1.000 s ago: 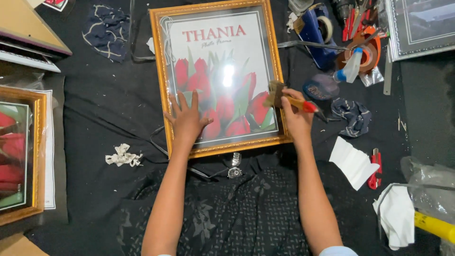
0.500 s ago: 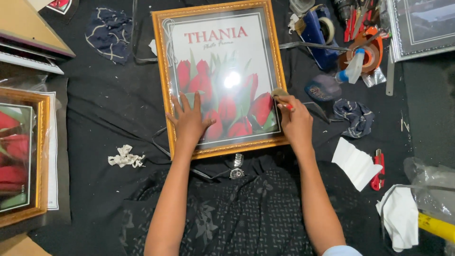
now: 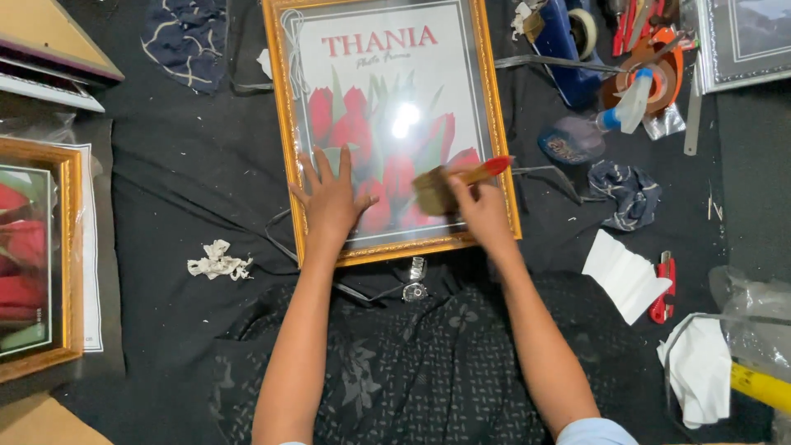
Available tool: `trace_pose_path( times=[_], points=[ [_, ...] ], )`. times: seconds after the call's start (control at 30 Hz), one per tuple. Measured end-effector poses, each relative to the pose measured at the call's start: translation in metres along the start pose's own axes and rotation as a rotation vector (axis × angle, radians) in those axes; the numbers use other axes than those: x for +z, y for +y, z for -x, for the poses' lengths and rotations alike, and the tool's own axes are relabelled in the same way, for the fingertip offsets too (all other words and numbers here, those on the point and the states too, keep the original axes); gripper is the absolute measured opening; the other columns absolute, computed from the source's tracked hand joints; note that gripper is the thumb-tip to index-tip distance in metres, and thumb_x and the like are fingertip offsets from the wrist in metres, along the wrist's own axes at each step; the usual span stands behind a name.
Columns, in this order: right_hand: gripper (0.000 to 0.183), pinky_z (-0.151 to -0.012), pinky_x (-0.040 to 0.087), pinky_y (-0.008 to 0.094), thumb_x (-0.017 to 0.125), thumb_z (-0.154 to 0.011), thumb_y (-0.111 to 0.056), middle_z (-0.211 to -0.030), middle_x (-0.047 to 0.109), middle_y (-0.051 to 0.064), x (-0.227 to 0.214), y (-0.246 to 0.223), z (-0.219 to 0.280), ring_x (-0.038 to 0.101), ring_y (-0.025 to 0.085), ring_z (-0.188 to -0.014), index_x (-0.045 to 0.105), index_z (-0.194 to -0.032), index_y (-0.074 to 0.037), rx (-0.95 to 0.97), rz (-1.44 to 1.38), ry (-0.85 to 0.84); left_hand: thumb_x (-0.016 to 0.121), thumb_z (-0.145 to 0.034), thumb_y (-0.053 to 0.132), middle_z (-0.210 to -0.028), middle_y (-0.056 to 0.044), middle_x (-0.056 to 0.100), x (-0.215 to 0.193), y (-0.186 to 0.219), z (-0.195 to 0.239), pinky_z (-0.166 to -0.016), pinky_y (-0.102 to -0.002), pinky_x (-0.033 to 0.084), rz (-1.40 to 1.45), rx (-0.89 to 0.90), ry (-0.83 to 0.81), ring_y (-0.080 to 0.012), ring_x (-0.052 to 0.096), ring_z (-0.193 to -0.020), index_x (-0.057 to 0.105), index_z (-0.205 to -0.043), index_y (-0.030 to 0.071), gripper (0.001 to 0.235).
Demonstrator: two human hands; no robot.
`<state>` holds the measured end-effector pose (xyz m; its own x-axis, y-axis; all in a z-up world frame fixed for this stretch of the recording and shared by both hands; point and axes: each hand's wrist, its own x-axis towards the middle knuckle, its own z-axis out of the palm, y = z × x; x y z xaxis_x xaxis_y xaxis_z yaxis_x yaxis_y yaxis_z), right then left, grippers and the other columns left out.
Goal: The person wipes the glass surface of a gold picture frame with a red-handled brush. The frame contains a printed image of red tulips. The person repeatedly brushes the surface in circular and sweeping motions across the entire glass area.
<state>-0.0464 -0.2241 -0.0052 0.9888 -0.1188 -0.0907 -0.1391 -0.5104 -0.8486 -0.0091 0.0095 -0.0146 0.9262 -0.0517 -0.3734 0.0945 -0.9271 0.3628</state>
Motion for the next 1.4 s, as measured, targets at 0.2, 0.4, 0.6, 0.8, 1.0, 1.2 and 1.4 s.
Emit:
trace_pose_path(
  times=[0.2,0.4,0.6,0.8,1.0,1.2,1.4],
  points=[
    [0.01,-0.09,0.053,0.046,0.06,-0.106,-0.01,-0.106,0.068,0.011,-0.049,0.034,-0.008,0.067,0.037,-0.106,0.066,-0.113,-0.015,-0.176,0.137,0.476,0.078,-0.086,0.042,-0.162,-0.037,0.016,-0.002,0.001,0.0,-0.103,-0.087,0.011,-0.018,0.014,0.01,-0.057,0.004,-0.15,0.029,-0.162,0.009,0.097],
    [0.012,-0.091,0.053,0.045,0.061,-0.107,-0.025,-0.102,0.066,0.004,0.001,0.017,0.001,0.067,0.035,-0.103,0.073,-0.108,-0.023,-0.317,0.224,0.29,0.077,-0.086,0.044,-0.162,-0.037,0.017,0.005,-0.003,-0.004,-0.103,-0.087,0.011,-0.034,0.02,0.017,-0.0574,0.004,-0.15,0.029,-0.162,0.008,0.097],
    [0.016,-0.093,0.056,0.042,0.066,-0.098,-0.032,-0.104,0.075,0.002,0.043,-0.001,0.028,0.072,0.028,-0.105,0.074,-0.112,-0.029,-0.143,-0.037,-0.209,0.076,-0.087,0.045,-0.163,-0.036,0.016,0.001,-0.001,-0.001,-0.104,-0.086,0.01,-0.044,0.011,-0.006,-0.0561,0.003,-0.151,0.026,-0.163,0.01,0.097],
    [0.033,-0.092,0.055,0.051,0.066,-0.099,-0.039,-0.103,0.075,0.018,0.019,0.021,0.002,0.071,0.039,-0.102,0.073,-0.116,-0.012,0.152,-0.087,-0.052,0.075,-0.087,0.046,-0.164,-0.035,0.015,0.005,-0.003,-0.003,-0.105,-0.086,0.009,-0.043,0.007,-0.005,-0.0547,0.002,-0.151,0.025,-0.163,0.011,0.097],
    [0.014,-0.097,0.051,0.048,0.062,-0.106,-0.022,-0.112,0.071,0.016,-0.031,0.038,-0.01,0.067,0.039,-0.11,0.07,-0.117,-0.019,0.004,-0.016,0.404,0.076,-0.088,0.043,-0.164,-0.036,0.014,0.003,-0.001,-0.002,-0.106,-0.085,0.008,-0.016,0.003,-0.005,-0.0551,0.002,-0.151,0.026,-0.163,0.01,0.096],
    [0.009,-0.1,0.05,0.04,0.063,-0.105,-0.012,-0.108,0.074,0.007,0.004,0.013,0.006,0.068,0.026,-0.112,0.07,-0.108,-0.017,-0.172,-0.081,0.282,0.077,-0.087,0.044,-0.164,-0.035,0.012,0.001,-0.001,-0.003,-0.106,-0.085,0.007,0.001,0.0,-0.015,-0.0545,0.002,-0.152,0.023,-0.164,0.012,0.099],
    [0.01,-0.101,0.053,0.038,0.066,-0.1,-0.016,-0.105,0.075,0.001,0.062,0.009,0.042,0.07,0.021,-0.111,0.071,-0.108,-0.019,-0.213,-0.154,-0.166,0.077,-0.09,0.024,-0.163,-0.036,0.012,0.018,-0.012,-0.01,-0.106,-0.085,0.008,-0.03,0.011,0.002,-0.055,0.001,-0.151,0.021,-0.165,0.013,0.094]
  ],
)
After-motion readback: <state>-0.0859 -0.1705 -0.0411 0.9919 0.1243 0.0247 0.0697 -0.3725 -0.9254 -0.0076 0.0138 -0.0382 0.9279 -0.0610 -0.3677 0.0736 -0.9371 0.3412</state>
